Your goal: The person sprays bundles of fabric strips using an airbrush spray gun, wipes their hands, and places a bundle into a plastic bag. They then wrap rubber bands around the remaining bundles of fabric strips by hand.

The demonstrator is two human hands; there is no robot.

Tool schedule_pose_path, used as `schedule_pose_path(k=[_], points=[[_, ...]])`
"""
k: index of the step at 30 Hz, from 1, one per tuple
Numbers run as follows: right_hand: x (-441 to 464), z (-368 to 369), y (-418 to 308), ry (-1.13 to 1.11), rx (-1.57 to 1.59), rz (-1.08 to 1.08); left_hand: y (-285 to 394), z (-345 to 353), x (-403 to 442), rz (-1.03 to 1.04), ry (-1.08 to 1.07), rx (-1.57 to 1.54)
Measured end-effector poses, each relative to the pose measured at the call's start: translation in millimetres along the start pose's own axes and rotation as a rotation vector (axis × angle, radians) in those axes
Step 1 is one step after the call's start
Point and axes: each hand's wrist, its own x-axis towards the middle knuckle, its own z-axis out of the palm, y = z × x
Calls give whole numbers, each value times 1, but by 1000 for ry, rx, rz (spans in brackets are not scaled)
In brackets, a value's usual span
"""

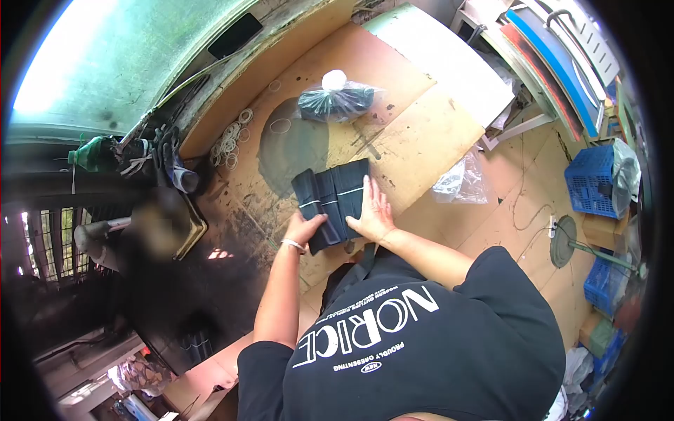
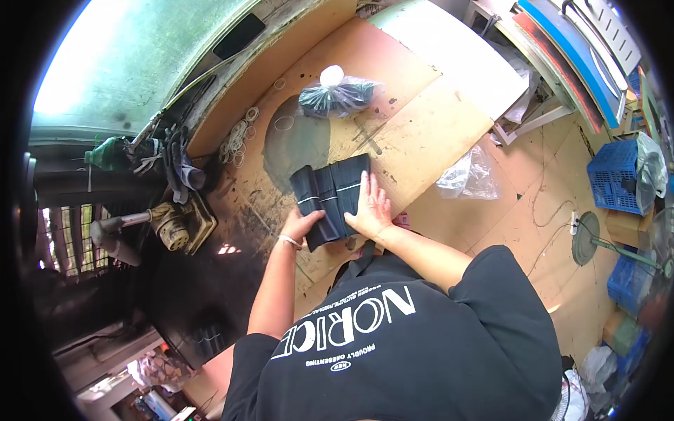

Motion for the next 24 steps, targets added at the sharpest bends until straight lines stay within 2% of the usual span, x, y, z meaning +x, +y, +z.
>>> schedule_pose_path(k=[1,5,7,10,12,15,16,17,19,21,22,24], points=[[3,3,3,16,37,-29,-12,8,5,50,100,103],[23,-3,26,72,146,-165,-23,23,13,23,203,142],[29,-10,34,-3,195,-207,-21,29,13,29,250,172],[33,-15,50,-11,195,-329,-14,36,-5,189,510,384],[34,-18,60,-70,245,-258,-26,38,-7,369,736,609],[33,-18,68,-102,266,-250,-5,49,-19,198,608,220],[33,-18,69,-104,266,-263,16,64,-28,164,445,-133],[34,-19,69,-105,265,-279,19,71,-23,176,332,-197],[37,-17,69,-74,422,-249,23,86,-16,289,275,59],[43,-20,71,-86,616,-206,11,110,-10,375,598,838],[44,-24,71,-61,563,-250,18,115,-16,289,476,800],[54,-19,79,-72,499,-295,13,121,-16,392,495,760]])
